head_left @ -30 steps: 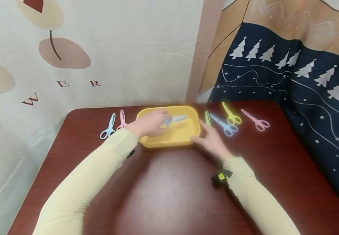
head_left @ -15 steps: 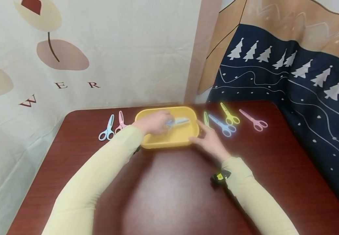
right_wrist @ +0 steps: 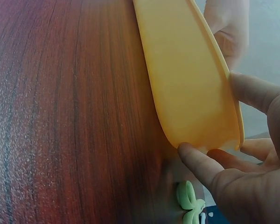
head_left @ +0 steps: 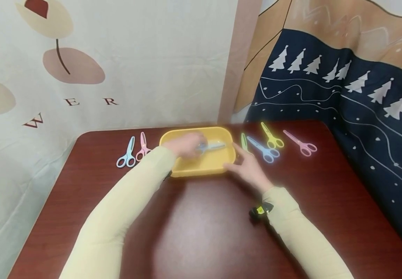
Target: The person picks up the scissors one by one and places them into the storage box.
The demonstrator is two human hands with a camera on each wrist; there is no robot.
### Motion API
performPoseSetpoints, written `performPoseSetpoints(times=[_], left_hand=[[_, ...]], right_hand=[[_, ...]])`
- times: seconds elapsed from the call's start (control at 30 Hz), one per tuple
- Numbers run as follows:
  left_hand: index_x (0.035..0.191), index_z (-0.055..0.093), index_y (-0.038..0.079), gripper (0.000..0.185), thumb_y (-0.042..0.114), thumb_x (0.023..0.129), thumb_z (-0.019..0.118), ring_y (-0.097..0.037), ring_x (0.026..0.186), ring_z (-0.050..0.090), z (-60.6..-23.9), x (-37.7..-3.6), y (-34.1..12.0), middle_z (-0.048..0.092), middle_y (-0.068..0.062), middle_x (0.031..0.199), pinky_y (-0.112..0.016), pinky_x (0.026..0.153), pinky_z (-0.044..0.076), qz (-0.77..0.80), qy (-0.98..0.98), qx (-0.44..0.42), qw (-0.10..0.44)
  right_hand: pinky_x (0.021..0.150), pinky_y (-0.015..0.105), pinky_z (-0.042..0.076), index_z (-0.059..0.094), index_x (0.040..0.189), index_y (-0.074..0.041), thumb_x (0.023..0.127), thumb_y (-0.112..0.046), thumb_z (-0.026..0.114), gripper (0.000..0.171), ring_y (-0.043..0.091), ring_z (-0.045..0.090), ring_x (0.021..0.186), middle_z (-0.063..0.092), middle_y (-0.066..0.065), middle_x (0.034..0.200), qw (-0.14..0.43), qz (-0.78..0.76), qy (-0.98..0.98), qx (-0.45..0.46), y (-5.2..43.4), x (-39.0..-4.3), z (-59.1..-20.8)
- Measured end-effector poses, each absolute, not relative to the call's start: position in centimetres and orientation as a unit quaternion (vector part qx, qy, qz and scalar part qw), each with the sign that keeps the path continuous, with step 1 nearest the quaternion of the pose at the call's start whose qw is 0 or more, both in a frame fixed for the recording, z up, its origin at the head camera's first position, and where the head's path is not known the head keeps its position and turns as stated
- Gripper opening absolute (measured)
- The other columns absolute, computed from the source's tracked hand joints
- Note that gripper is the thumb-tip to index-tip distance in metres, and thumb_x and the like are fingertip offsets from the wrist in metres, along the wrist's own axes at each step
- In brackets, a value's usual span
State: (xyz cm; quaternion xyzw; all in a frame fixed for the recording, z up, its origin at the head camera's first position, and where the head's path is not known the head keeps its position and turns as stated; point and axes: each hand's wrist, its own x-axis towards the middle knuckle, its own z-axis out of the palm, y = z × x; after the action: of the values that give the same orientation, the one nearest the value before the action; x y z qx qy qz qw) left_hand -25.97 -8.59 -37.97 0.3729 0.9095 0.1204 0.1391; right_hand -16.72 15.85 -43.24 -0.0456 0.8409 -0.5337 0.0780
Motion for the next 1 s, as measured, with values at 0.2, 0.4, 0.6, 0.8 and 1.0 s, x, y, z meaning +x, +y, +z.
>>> performPoseSetpoints(times=[0.2, 0.4, 0.6, 0.8, 1.0], left_hand=[[0.12, 0.068, 0.001, 0.029, 0.005, 0.092, 0.064, -0.025, 0.104, 0.058, -38.5, -26.2, -8.6, 0.063, -0.012, 0.116, -0.04, 0.1, 0.049, 0.111, 0.915, 0.355, 0.157], [0.129, 0.064, 0.0, 0.039, 0.003, 0.09, 0.065, -0.028, 0.115, 0.059, -39.0, -26.4, -8.7, 0.062, -0.013, 0.125, -0.041, 0.107, 0.047, 0.103, 0.918, 0.349, 0.159], [0.138, 0.061, -0.001, 0.051, 0.001, 0.087, 0.065, -0.029, 0.131, 0.055, -39.1, -26.2, -8.9, 0.062, -0.014, 0.137, -0.043, 0.115, 0.041, 0.113, 0.921, 0.333, 0.168], [0.142, 0.059, 0.0, 0.056, 0.003, 0.087, 0.068, -0.03, 0.136, 0.052, -38.4, -25.7, -9.1, 0.059, -0.015, 0.143, -0.043, 0.119, 0.037, 0.146, 0.92, 0.323, 0.166], [0.144, 0.054, -0.004, 0.06, 0.005, 0.088, 0.07, -0.034, 0.136, 0.053, -37.6, -25.1, -9.5, 0.057, -0.02, 0.145, -0.045, 0.118, 0.038, 0.172, 0.911, 0.341, 0.153]], right_hand=[[0.108, 0.042, 0.05, 0.031, 0.164, -0.018, 0.09, -0.024, 0.081, 0.09, 0.029, 0.059, 0.133, 0.039, 0.011, 0.164, 0.076, -0.535, 0.84, -0.05, 15.8, -16.7, -43.1], [0.107, 0.041, 0.05, 0.032, 0.163, -0.017, 0.09, -0.024, 0.081, 0.088, 0.029, 0.06, 0.132, 0.041, 0.011, 0.163, 0.075, -0.531, 0.842, -0.05, 15.8, -16.7, -43.0], [0.111, 0.042, 0.047, 0.032, 0.163, -0.016, 0.09, -0.024, 0.081, 0.088, 0.03, 0.058, 0.134, 0.039, 0.01, 0.164, 0.073, -0.527, 0.845, -0.051, 15.6, -16.7, -43.1], [0.113, 0.043, 0.045, 0.032, 0.164, -0.018, 0.09, -0.027, 0.081, 0.089, 0.029, 0.056, 0.136, 0.039, 0.009, 0.164, 0.075, -0.528, 0.845, -0.049, 15.8, -16.8, -43.3], [0.11, 0.043, 0.048, 0.031, 0.164, -0.019, 0.089, -0.028, 0.082, 0.09, 0.03, 0.057, 0.135, 0.04, 0.01, 0.163, 0.079, -0.533, 0.841, -0.046, 15.9, -16.7, -43.3]])
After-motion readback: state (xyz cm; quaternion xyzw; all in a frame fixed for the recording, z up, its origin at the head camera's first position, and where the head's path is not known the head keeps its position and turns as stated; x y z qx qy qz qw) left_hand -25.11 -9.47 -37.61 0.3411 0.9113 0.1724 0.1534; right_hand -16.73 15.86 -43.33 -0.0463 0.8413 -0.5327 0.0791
